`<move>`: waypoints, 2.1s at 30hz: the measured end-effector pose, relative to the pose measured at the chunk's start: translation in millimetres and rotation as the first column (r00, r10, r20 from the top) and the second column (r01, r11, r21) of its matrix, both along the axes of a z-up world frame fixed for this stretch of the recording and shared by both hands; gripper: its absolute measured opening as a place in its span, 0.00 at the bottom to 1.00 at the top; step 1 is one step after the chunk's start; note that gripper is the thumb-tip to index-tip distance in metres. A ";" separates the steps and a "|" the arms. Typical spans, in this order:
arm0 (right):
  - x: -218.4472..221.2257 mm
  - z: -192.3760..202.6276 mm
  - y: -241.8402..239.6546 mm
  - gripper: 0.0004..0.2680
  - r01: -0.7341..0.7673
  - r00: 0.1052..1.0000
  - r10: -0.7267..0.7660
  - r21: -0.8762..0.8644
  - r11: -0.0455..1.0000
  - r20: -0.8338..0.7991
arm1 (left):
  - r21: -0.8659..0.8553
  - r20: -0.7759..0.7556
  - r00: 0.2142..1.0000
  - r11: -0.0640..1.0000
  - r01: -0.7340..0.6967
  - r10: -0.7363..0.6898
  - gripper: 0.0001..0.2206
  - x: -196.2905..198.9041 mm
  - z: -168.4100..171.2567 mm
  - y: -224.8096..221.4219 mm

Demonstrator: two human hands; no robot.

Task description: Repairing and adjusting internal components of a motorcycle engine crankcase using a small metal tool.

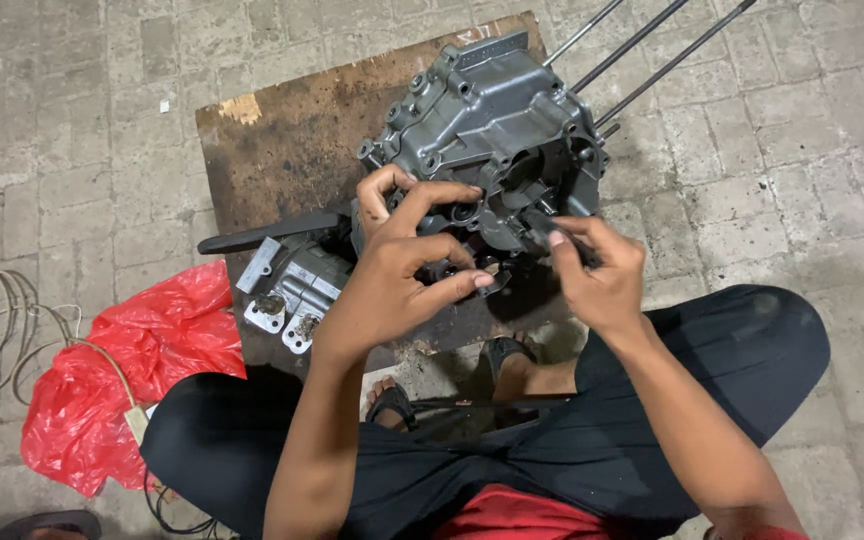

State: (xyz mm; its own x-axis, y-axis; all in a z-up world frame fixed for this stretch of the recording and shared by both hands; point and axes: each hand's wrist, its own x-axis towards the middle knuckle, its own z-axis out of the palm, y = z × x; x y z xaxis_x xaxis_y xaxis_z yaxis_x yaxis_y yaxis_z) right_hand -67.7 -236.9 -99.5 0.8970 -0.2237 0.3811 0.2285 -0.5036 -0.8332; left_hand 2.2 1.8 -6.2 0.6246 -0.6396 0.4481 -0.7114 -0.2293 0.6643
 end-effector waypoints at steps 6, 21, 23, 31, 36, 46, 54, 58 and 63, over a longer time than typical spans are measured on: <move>-6.3 -11.2 -5.0 0.07 -0.237 0.972 0.222 0.312 0.920 0.082 | -0.015 -0.016 1.000 1.000 -0.001 0.001 0.09 1.3 -0.4 -0.8; -16.4 19.6 19.6 0.03 -0.495 0.859 0.502 0.417 0.762 0.101 | 0.027 0.018 1.000 1.000 -0.014 0.014 0.05 -0.5 1.5 -0.6; -16.7 18.7 19.7 0.03 -0.504 0.853 0.510 0.439 0.744 0.113 | 0.029 0.022 1.000 1.000 -0.006 0.005 0.05 -0.6 2.8 1.0; -19.1 14.9 18.8 0.03 -0.517 0.843 0.518 0.494 0.700 0.148 | 0.068 0.007 1.000 0.998 0.016 -0.016 0.09 -0.4 1.0 3.4; -20.5 17.0 19.3 0.02 -0.518 0.855 0.494 0.260 0.815 0.156 | 0.048 -0.008 1.000 0.999 -0.005 0.006 0.16 -0.9 2.2 0.8; -21.8 13.9 20.5 0.03 -0.526 0.847 0.508 0.116 0.842 0.157 | 0.020 -0.005 0.999 0.999 -0.038 0.038 0.17 -2.0 -2.6 -3.6; -20.9 16.2 28.9 0.06 -0.506 0.805 0.548 -0.218 0.834 0.226 | 0.021 0.022 0.997 0.997 -0.079 0.078 0.16 -2.6 -4.0 -6.7; -19.6 1.7 22.0 0.07 -0.497 0.810 0.540 -0.220 0.839 0.228 | 0.024 0.029 0.996 0.996 -0.083 0.082 0.14 -2.5 -3.2 -5.4; -13.1 -6.9 -12.3 0.01 -0.261 0.906 0.327 -0.253 0.931 0.268 | 0.021 0.022 0.997 0.997 -0.079 0.079 0.11 -1.0 -8.6 -5.1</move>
State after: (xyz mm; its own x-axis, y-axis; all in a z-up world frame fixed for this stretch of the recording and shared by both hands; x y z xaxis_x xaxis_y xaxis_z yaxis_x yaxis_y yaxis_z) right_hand -80.8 -249.3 -106.4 0.7443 0.1459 0.6517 0.6160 -0.5271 -0.5854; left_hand 1.1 -3.3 -14.7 0.6642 -0.5982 0.4483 -0.7043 -0.2997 0.6435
